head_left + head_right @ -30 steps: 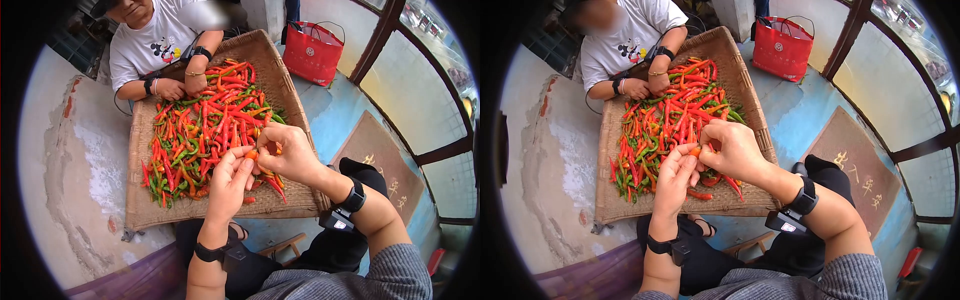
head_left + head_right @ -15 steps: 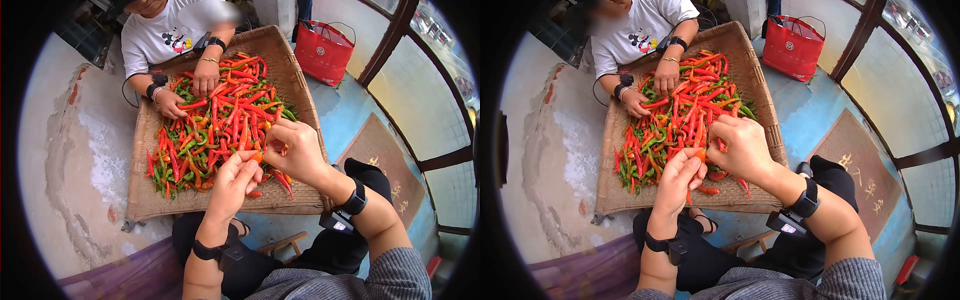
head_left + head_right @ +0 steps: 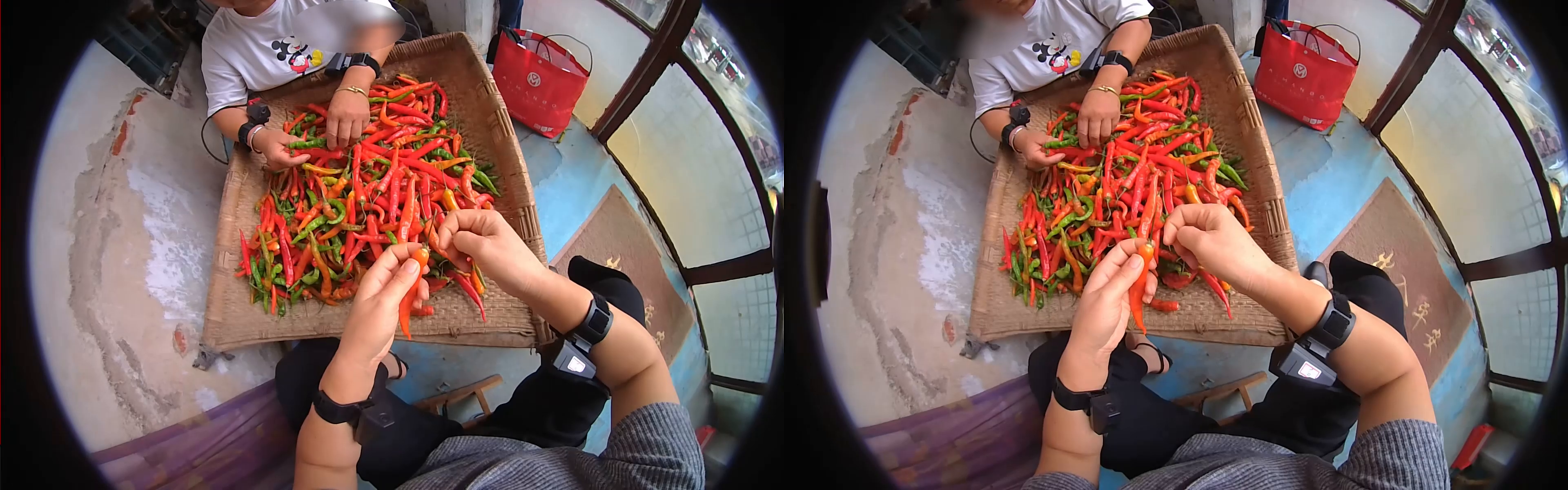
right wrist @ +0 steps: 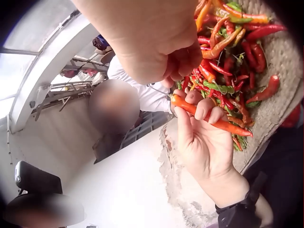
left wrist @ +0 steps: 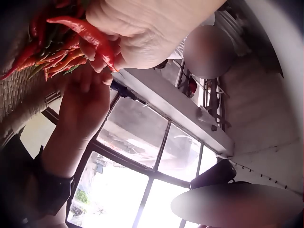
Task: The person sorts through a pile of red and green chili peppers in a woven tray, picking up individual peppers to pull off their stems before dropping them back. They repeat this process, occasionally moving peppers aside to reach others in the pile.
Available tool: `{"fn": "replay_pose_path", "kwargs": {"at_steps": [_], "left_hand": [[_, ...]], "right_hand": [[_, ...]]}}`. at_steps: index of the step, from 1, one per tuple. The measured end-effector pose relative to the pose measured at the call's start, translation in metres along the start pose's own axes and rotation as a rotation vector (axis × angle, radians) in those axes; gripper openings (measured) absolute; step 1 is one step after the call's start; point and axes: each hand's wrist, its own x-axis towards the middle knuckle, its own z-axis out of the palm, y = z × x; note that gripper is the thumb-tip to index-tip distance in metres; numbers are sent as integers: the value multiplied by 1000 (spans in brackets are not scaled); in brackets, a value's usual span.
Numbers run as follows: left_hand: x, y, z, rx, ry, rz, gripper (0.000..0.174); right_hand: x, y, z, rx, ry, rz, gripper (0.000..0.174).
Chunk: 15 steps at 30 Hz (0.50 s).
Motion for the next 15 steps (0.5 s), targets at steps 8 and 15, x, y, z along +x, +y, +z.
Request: {"fn": "replay_pose_path", "kwargs": {"at_steps": [8, 15], "left_hand": [[1, -3, 2, 168, 63, 155, 20], [-1, -3, 11, 397, 147, 366, 16]], "right_hand": [[-7, -5, 19, -189, 78, -104, 12], [-12, -10, 20, -238, 147, -161, 10]]}}
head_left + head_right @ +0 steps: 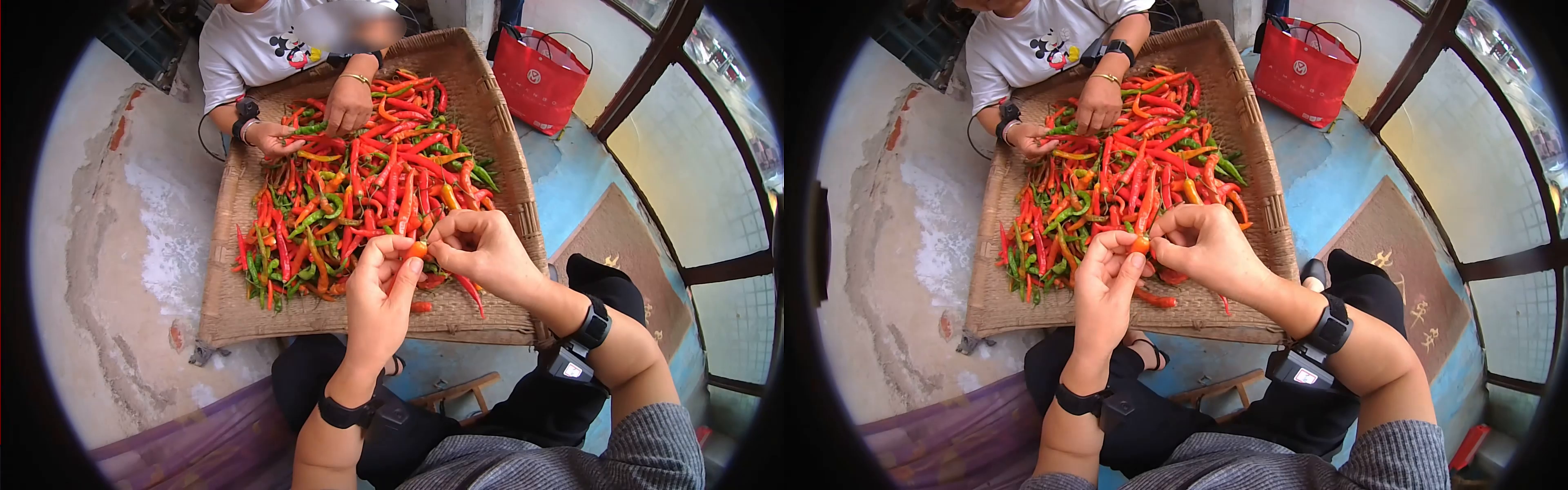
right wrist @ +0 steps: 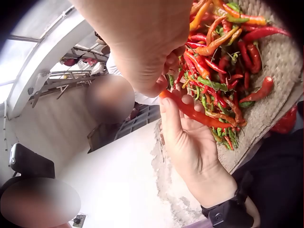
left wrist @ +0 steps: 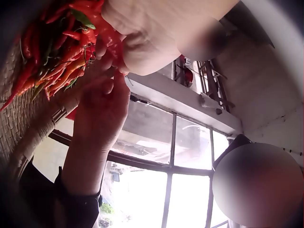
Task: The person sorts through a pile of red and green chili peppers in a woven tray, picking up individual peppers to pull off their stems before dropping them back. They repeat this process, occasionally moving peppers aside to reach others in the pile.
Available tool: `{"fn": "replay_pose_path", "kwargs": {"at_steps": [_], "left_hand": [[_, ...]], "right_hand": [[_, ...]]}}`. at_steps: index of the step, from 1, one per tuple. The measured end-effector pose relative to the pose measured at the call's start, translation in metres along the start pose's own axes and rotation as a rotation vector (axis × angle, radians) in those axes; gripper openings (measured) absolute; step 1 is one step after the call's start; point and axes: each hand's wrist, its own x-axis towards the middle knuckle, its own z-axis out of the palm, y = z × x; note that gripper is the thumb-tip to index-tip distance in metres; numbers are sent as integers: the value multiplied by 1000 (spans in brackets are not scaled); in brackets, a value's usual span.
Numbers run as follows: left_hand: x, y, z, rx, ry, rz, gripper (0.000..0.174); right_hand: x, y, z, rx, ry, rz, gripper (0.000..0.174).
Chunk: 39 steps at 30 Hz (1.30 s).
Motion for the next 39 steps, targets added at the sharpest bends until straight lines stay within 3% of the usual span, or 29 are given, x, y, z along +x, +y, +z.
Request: {"fn": "replay_pose_path", "kwargs": {"at_steps": [8, 14, 16, 21, 27, 29, 33, 34, 39], "left_hand": [[-4, -1, 4, -19, -17, -31, 15], [-5, 2, -4, -348, -105, -264, 20], [-5, 7, -5, -570, -126, -445, 22], [-6, 6, -12, -765, -261, -552, 24], [-10, 14, -10, -782, -292, -551, 24], [-10, 15, -8, -776, -288, -543, 24], [-8, 11, -5, -726, -218, -546, 25], [-8, 9, -4, -722, -189, -543, 25], [-2, 1, -3, -742, -215, -585, 25]], "right_hand": [[-3, 4, 3, -92, 70, -136, 8], [-4, 2, 2, -116, 66, -155, 7], [-5, 0, 3, -111, 71, -169, 7], [-7, -6, -1, -165, 67, -222, 6], [-3, 2, -5, 141, -42, -80, 10], [-4, -3, -9, 405, -212, 77, 17], [-4, 3, -11, 447, -281, 148, 18], [-6, 2, -6, 301, -197, 46, 19], [-3, 13, -9, 316, -144, 111, 22]]}}
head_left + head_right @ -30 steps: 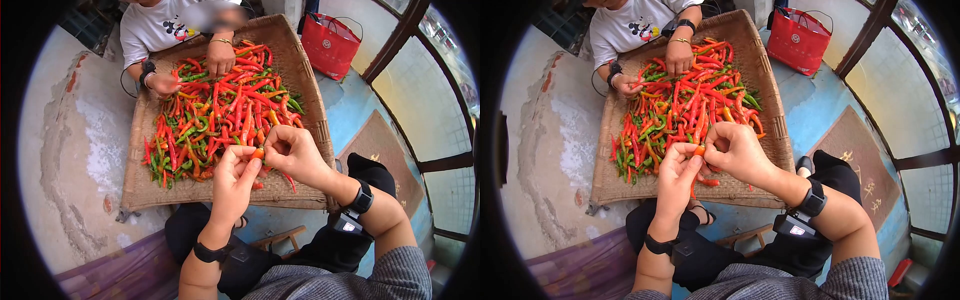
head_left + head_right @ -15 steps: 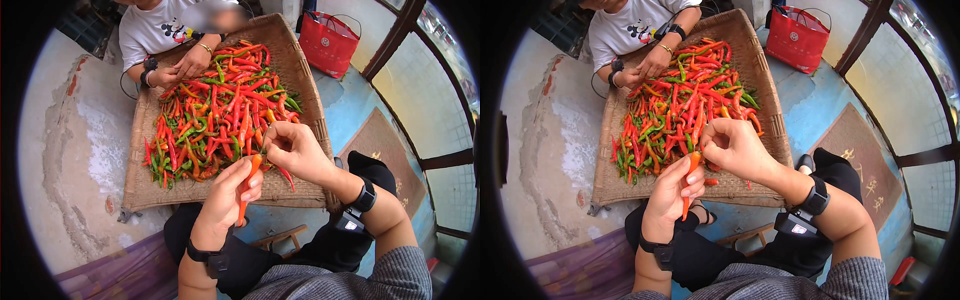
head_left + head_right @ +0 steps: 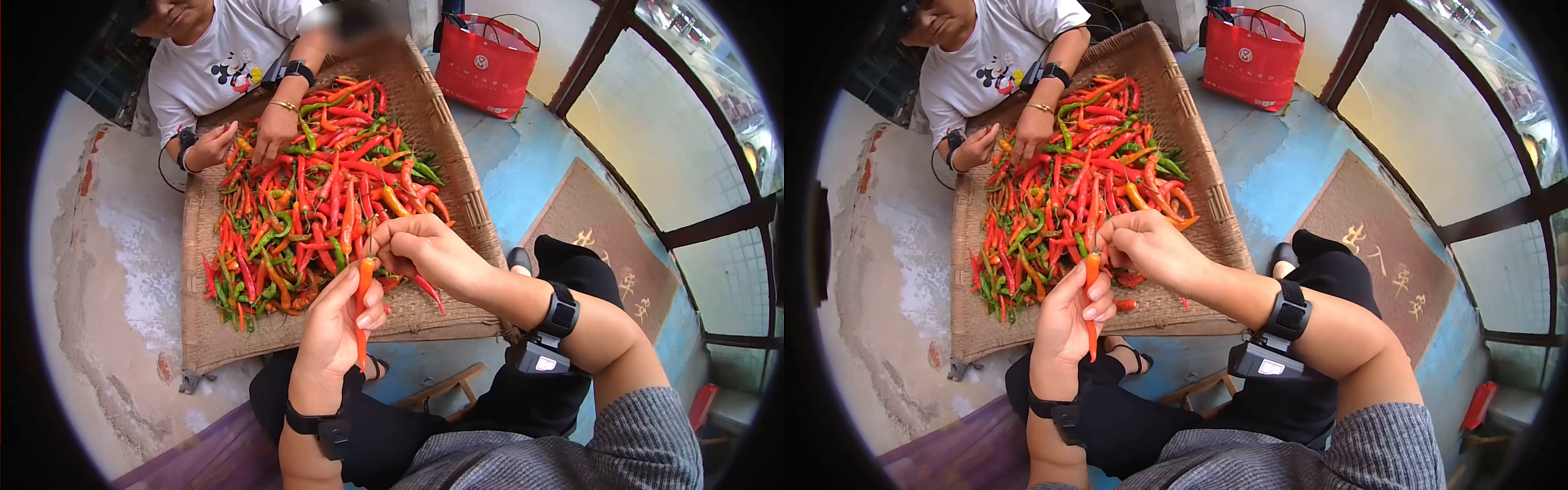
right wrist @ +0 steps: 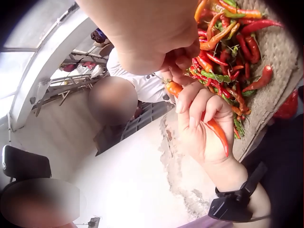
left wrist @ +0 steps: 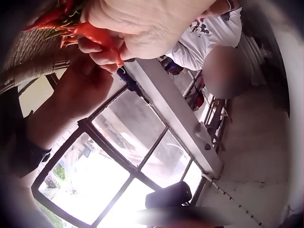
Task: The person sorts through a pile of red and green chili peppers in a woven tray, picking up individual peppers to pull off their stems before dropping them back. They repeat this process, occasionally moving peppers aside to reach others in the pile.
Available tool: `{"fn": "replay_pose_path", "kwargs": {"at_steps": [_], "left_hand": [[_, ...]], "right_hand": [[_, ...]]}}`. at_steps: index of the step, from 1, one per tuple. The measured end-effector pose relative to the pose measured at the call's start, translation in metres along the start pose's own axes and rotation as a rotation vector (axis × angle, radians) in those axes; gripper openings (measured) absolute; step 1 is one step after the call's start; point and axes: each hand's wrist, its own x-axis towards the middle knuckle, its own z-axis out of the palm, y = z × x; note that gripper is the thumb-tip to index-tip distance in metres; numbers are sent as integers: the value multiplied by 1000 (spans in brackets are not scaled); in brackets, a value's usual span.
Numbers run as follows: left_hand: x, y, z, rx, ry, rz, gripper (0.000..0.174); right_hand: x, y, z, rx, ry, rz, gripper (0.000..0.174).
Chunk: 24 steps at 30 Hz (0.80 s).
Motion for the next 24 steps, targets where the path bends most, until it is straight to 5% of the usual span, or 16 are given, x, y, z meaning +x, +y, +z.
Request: {"fn": "replay_pose_path", "kwargs": {"at_steps": [4, 8, 24], "left_hand": [[7, -1, -3, -29, -28, -10, 24], [10, 1, -2, -43, -45, -5, 23], [5, 0, -8, 79, -79, 51, 18]], "right_hand": [[2, 0, -2, 285, 83, 202, 20], [4, 6, -3, 333, 74, 166, 15], [0, -7, 1, 92, 2, 130, 13]]}}
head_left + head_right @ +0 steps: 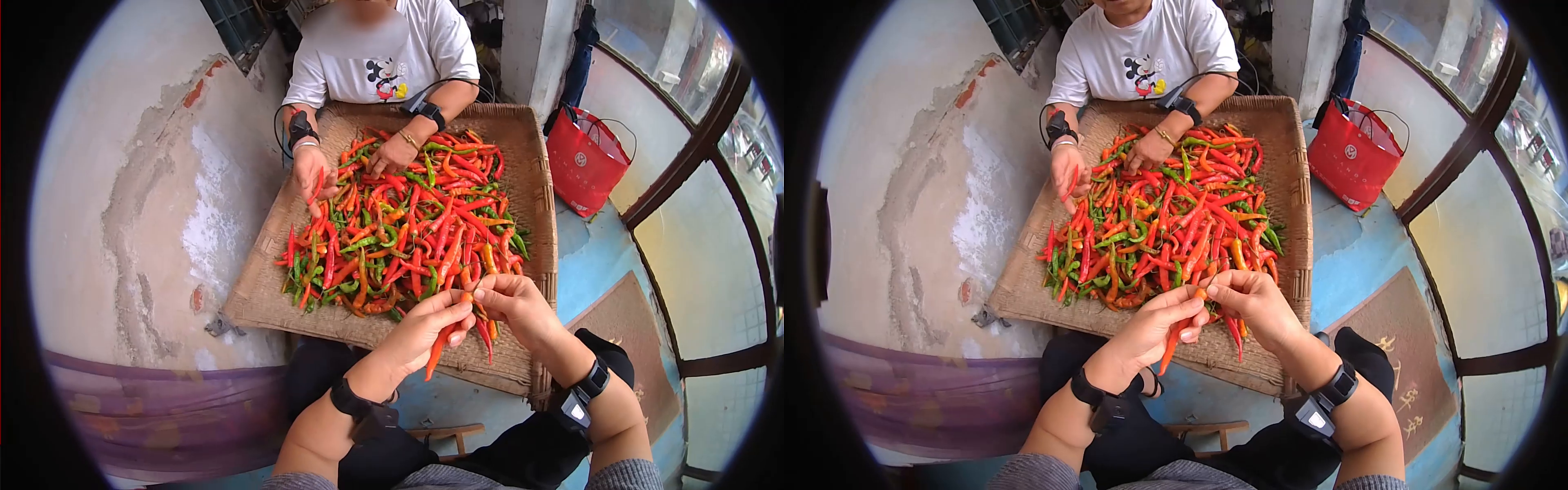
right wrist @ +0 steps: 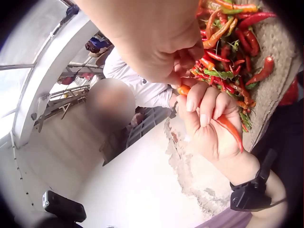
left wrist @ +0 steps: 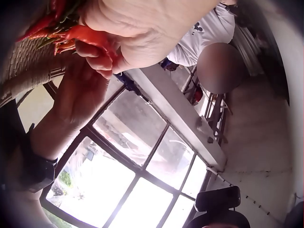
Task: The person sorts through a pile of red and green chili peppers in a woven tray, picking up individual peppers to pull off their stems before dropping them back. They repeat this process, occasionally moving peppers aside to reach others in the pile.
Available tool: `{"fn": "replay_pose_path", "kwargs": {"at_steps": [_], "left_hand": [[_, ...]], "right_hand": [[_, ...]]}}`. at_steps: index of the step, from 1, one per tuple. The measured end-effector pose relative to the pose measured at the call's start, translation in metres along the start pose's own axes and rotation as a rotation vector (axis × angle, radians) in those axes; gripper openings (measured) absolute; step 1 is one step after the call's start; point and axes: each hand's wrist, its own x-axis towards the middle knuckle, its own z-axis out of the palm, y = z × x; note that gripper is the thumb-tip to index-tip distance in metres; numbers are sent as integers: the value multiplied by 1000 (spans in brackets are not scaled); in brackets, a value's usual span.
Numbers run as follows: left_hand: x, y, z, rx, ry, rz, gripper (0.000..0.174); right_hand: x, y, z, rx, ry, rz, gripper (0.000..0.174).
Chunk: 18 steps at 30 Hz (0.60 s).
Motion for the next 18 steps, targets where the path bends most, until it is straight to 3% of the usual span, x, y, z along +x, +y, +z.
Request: {"fn": "replay_pose_path", "kwargs": {"at_steps": [3, 5, 12, 18], "left_hand": [[-1, -1, -1, 51, 14, 27, 19], [-2, -2, -2, 143, 31, 28, 19], [1, -7, -9, 212, 66, 25, 21], [5, -11, -12, 465, 109, 166, 23]], "right_hand": [[1, 3, 5, -157, -11, -119, 14], [2, 9, 6, -321, 99, -190, 15], [3, 11, 10, -557, 181, -283, 15], [5, 8, 8, -750, 185, -310, 16]]}}
